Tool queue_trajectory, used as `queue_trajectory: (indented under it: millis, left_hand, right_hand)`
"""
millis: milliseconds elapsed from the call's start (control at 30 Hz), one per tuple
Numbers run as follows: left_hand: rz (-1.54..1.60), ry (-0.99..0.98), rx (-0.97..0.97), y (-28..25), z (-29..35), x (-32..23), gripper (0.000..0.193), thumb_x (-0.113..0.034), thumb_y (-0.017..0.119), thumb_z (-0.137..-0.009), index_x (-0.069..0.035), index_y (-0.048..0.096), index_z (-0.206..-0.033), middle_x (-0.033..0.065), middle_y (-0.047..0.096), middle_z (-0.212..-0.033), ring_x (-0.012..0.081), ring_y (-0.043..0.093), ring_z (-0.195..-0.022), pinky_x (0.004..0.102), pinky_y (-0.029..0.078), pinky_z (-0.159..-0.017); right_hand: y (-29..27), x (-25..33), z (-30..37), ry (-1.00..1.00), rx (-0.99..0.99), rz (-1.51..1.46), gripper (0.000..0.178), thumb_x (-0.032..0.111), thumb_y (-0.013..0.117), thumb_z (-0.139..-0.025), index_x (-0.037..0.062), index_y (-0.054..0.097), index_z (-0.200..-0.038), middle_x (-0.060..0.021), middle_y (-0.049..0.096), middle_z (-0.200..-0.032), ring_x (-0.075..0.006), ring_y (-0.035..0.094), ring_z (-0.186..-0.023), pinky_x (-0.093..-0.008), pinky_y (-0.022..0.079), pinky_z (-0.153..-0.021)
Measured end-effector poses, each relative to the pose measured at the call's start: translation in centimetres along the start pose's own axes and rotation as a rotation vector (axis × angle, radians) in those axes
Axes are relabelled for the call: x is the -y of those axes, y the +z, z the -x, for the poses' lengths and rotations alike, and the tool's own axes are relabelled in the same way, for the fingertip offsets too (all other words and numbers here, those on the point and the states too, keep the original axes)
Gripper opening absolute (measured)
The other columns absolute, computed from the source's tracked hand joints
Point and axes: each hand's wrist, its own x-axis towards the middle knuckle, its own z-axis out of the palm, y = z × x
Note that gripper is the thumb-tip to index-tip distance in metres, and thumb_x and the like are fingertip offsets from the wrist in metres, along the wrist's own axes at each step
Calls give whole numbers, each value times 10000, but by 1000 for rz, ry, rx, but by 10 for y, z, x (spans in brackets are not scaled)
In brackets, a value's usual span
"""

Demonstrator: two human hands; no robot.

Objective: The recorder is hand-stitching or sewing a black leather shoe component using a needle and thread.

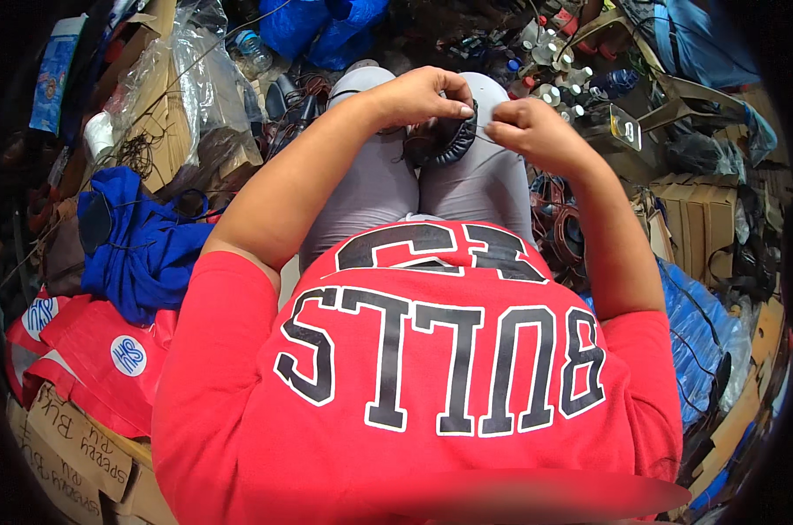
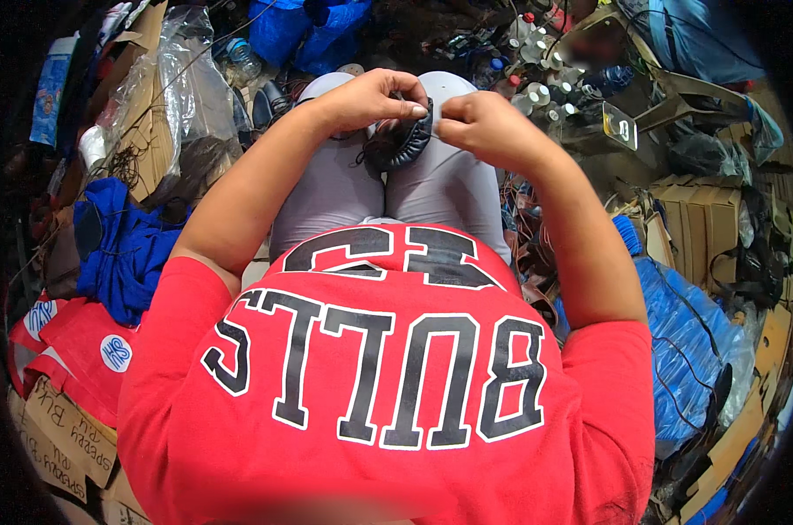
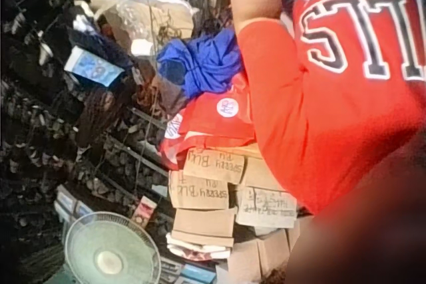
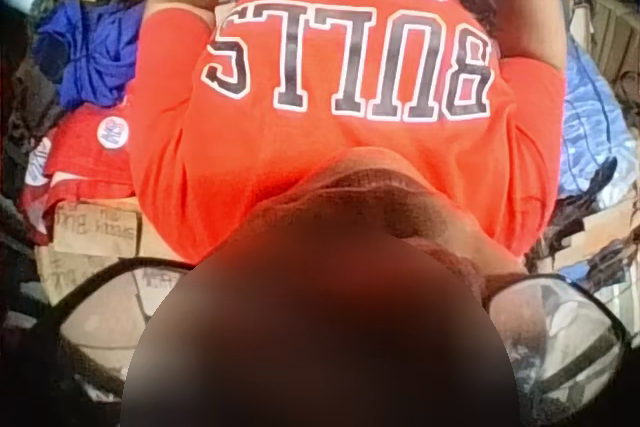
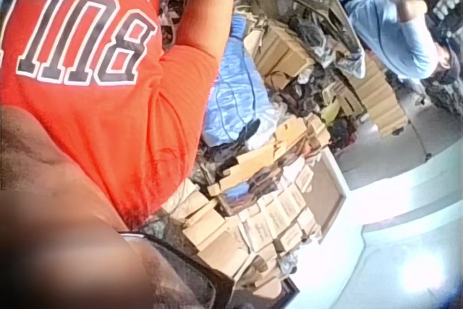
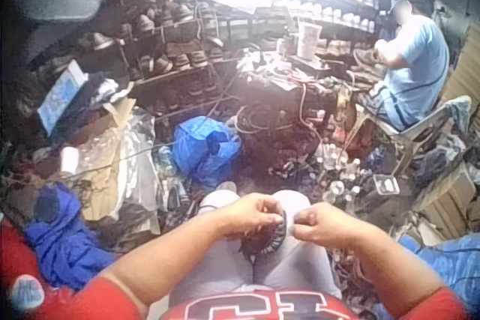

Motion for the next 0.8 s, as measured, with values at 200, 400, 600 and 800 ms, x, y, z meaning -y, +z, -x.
queue_trajectory:
  millis: [200, 400, 600, 800]
  left_hand:
    - [201, 135, 48, -5, 4, 15, 222, -141, 701, -877, -47, 698, -1078, 11, 670, -926, 108, 603, -935, 263, 471, -843]
    - [126, 178, 21, -2, 14, 18, 278, -67, 732, -835, -28, 711, -1109, 35, 693, -986, 113, 615, -938, 255, 475, -848]
    - [140, 115, -195, 13, 28, 18, 178, -42, 745, -820, -22, 729, -995, 13, 701, -857, 70, 610, -770, 220, 485, -706]
    - [75, 220, -345, 24, 47, 24, 95, -2, 740, -800, -1, 729, -894, 62, 704, -846, 107, 653, -813, 239, 522, -737]
  right_hand:
    - [-20, -8, 33, -73, -249, -408, 172, 182, 547, -976, 32, 630, -995, 31, 531, -797, -60, 477, -731, -225, 406, -638]
    - [25, -14, -13, -195, -359, -281, 269, 197, 557, -956, 22, 611, -1155, -56, 640, -955, -147, 586, -851, -282, 466, -773]
    - [44, -19, -21, -43, -330, -39, 220, 235, 677, -906, 18, 659, -937, -89, 652, -801, -155, 612, -746, -302, 482, -683]
    - [35, -35, -23, -74, -296, -50, 265, 215, 698, -898, 4, 582, -785, -29, 558, -682, -92, 475, -660, -276, 421, -596]
